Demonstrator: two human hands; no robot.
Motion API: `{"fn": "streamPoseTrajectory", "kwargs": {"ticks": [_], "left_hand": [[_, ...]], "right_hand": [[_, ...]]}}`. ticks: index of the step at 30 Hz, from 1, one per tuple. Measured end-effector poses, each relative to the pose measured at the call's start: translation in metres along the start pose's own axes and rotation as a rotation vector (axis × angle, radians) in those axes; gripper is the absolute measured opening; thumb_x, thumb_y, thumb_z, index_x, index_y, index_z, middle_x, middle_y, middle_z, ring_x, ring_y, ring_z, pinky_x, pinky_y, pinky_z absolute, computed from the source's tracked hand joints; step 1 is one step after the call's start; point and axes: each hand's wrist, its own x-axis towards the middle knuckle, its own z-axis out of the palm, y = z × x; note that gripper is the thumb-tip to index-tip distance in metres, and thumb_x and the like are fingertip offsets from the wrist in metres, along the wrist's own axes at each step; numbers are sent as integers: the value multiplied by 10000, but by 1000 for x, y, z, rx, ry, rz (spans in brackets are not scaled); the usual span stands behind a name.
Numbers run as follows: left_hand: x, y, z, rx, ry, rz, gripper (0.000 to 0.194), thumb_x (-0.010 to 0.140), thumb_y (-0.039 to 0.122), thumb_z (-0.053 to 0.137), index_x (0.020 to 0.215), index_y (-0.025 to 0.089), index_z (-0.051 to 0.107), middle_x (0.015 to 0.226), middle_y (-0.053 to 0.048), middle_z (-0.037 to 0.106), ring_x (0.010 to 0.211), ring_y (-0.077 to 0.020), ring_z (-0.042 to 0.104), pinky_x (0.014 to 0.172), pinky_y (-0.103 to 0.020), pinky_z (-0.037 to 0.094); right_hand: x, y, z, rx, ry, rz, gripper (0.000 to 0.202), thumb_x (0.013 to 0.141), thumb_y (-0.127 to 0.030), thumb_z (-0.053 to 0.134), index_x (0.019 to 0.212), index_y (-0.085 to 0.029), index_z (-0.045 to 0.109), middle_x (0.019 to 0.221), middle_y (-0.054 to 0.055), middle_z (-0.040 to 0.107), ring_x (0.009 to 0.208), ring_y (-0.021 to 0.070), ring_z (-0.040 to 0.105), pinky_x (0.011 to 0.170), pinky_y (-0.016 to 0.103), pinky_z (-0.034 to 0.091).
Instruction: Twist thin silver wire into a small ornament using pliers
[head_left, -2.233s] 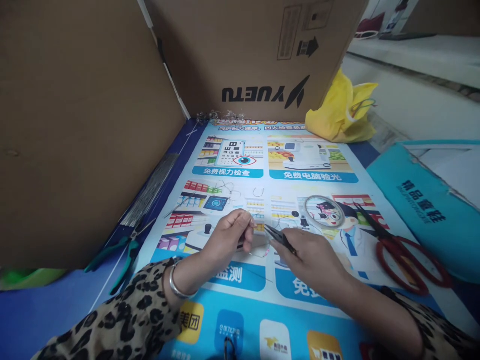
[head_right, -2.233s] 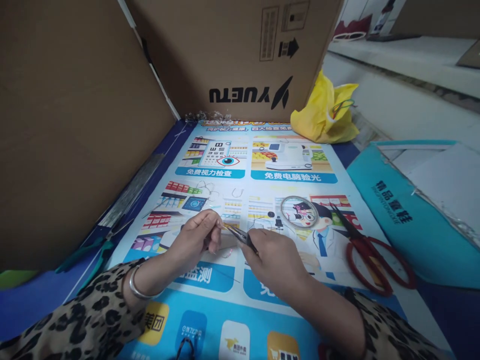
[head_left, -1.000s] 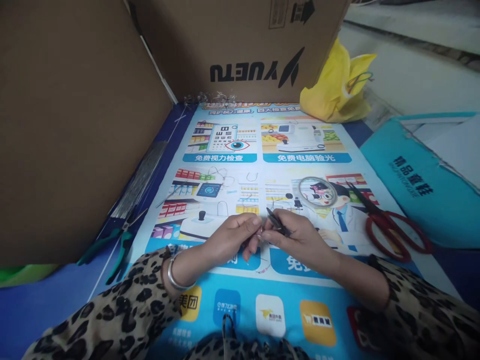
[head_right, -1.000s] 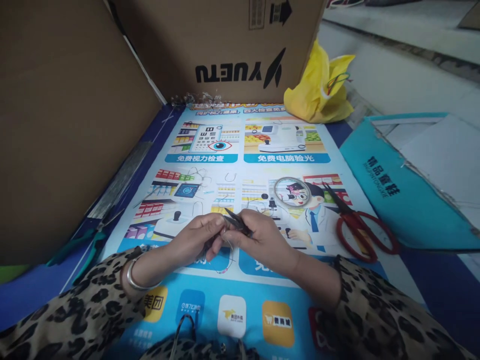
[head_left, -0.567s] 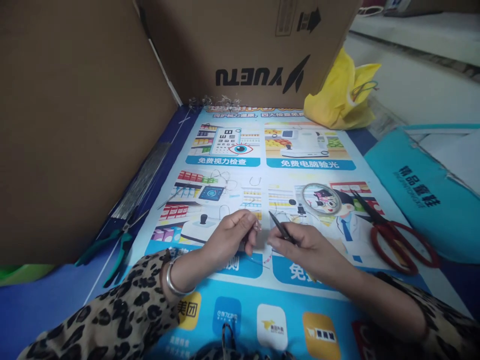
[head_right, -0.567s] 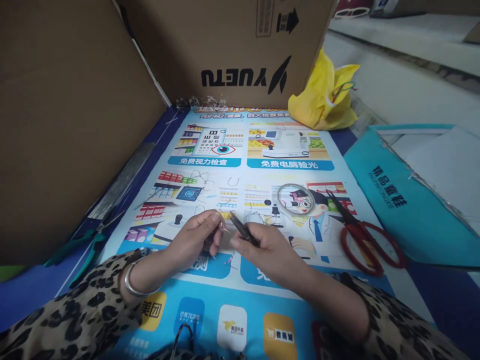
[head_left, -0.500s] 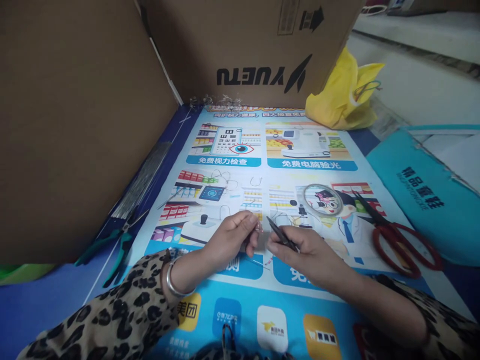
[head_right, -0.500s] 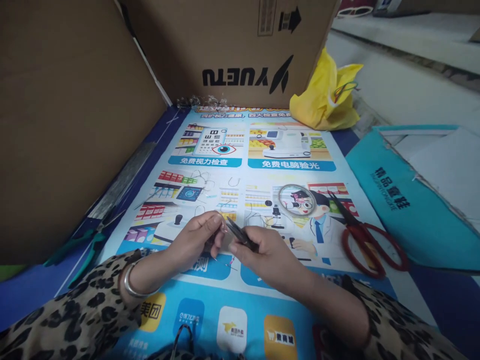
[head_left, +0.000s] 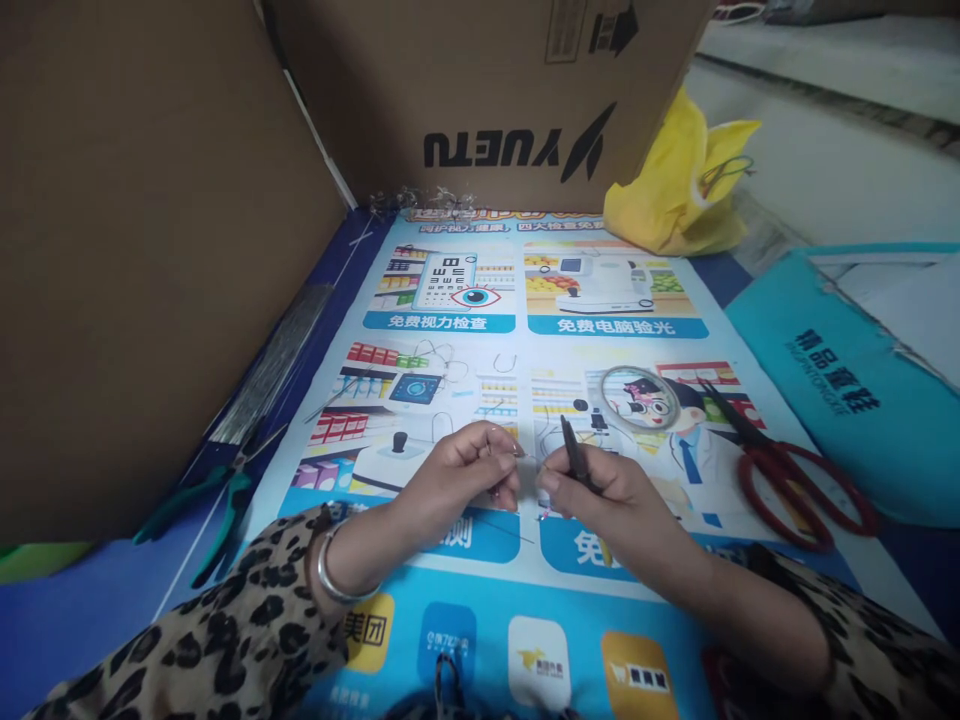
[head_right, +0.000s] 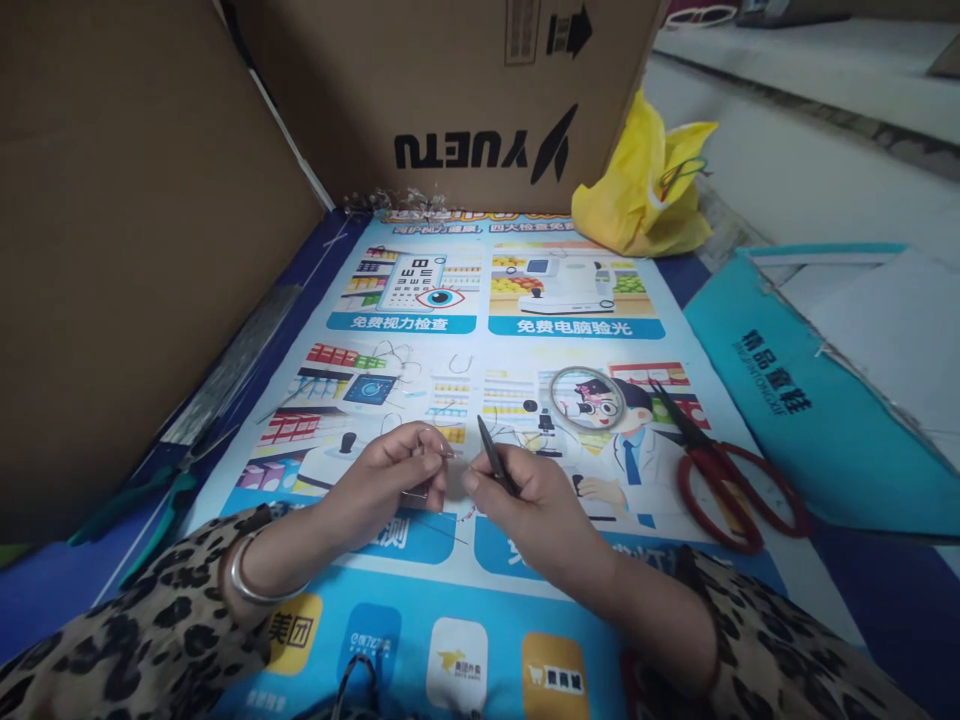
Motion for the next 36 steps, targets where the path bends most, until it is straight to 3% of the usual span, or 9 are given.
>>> {"fn": "streamPoseTrajectory", "kwargs": {"ticks": [7,13,20,27,36], "left_hand": [[1,0,0,-38,43,0,228,844,389,519,863,162,539,697,-3,602,591,-113,602,495,-195,442],[1,-2,-1,10,80,-4,353,857,458,465,827,128,586,676,-45,623,621,-124,603,551,-219,473],[3,-1,0,5,167,67,229,807,378,583,873,159,580,649,2,598,573,-84,560,543,-195,448],[3,0,-1,72,170,19,255,748,379,649,869,168,574,556,32,557,485,-75,540,457,-170,416],[4,0,-1,216,106,86,224,775,366,614,807,155,545,561,46,541,436,-49,513,426,-151,414]], "right_hand": [[1,4,0,53,14,-17,220,794,-406,542,749,-191,538,613,-28,476,579,104,444,538,231,383],[0,0,1,58,18,0,207,785,-390,549,737,-188,544,622,-23,483,585,105,453,541,229,397],[-1,-8,2,-54,-16,-43,193,794,-363,522,750,-182,571,649,-7,559,586,106,496,519,210,412],[-3,-8,5,-143,4,-93,220,820,-368,491,843,-177,597,644,-3,578,555,107,514,490,207,421],[-4,-5,8,-335,64,-221,234,855,-352,459,771,-172,583,604,-4,574,554,116,540,530,230,419]]}}
